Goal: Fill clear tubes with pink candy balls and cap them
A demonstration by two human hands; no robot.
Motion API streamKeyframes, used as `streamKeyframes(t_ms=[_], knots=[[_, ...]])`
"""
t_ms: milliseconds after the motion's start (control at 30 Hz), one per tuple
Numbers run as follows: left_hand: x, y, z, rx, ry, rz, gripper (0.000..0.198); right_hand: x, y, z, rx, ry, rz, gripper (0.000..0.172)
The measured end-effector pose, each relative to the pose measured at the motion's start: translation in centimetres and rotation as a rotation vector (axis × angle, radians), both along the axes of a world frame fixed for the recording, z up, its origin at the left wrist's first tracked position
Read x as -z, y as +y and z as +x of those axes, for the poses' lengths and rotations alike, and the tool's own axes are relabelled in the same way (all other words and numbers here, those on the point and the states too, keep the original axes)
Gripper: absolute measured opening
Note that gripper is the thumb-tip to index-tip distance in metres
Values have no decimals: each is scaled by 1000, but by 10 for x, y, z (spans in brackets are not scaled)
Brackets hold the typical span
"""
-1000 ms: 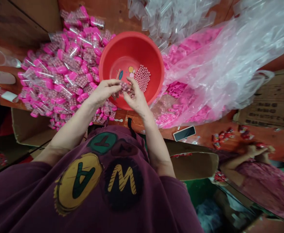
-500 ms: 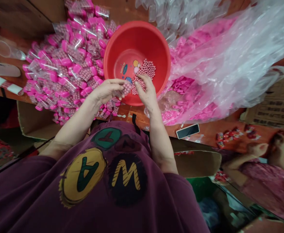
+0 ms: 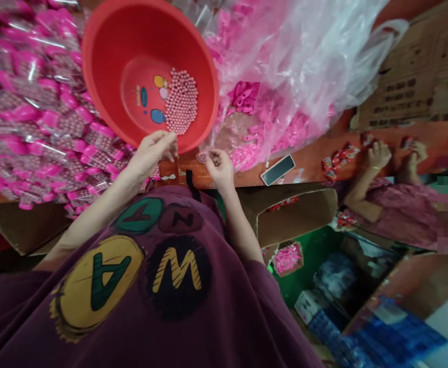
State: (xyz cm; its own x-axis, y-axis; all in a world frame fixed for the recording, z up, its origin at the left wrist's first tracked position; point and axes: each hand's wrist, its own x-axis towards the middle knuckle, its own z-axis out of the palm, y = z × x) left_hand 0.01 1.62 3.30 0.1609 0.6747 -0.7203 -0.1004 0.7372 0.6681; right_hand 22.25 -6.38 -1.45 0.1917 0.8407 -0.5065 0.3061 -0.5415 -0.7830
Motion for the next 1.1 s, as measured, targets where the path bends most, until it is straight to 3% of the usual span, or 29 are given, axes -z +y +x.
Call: streamKeyframes(t_ms=[67,167,367,500,600,700,800,867,1000,1100], knots=[[-1,-7,3,-2,-100,-65,36,15,-14,23,60,-128,-93,35],[-1,-16,7,37,-222,-147,35,39,-18,41,134,-283,-174,30],[4,-28,23,74,-291,-283,20,82,-1,25,-15,-527,-79,30],[7,-31,32,23,-276,-296,36,93,-1,23,-23,-524,-70,33],[8,-28,34,-3,-297,-278,42,77,-6,29,-19,-514,-20,43],[11,-22,34,-30,-330,-245,47,42,-10,26,-22,-463,84,38],[17,-19,35,-55,-344,-207,48,7,-4,6,-89,-269,168,40],[22,-19,36,-62,-332,-171,46,-6,5,-13,-196,-170,215,44],[34,-23,32,-29,-237,-20,46,-8,23,-45,-306,-134,226,43],[37,-27,21,61,-35,175,42,-2,30,-60,-330,-125,214,44]])
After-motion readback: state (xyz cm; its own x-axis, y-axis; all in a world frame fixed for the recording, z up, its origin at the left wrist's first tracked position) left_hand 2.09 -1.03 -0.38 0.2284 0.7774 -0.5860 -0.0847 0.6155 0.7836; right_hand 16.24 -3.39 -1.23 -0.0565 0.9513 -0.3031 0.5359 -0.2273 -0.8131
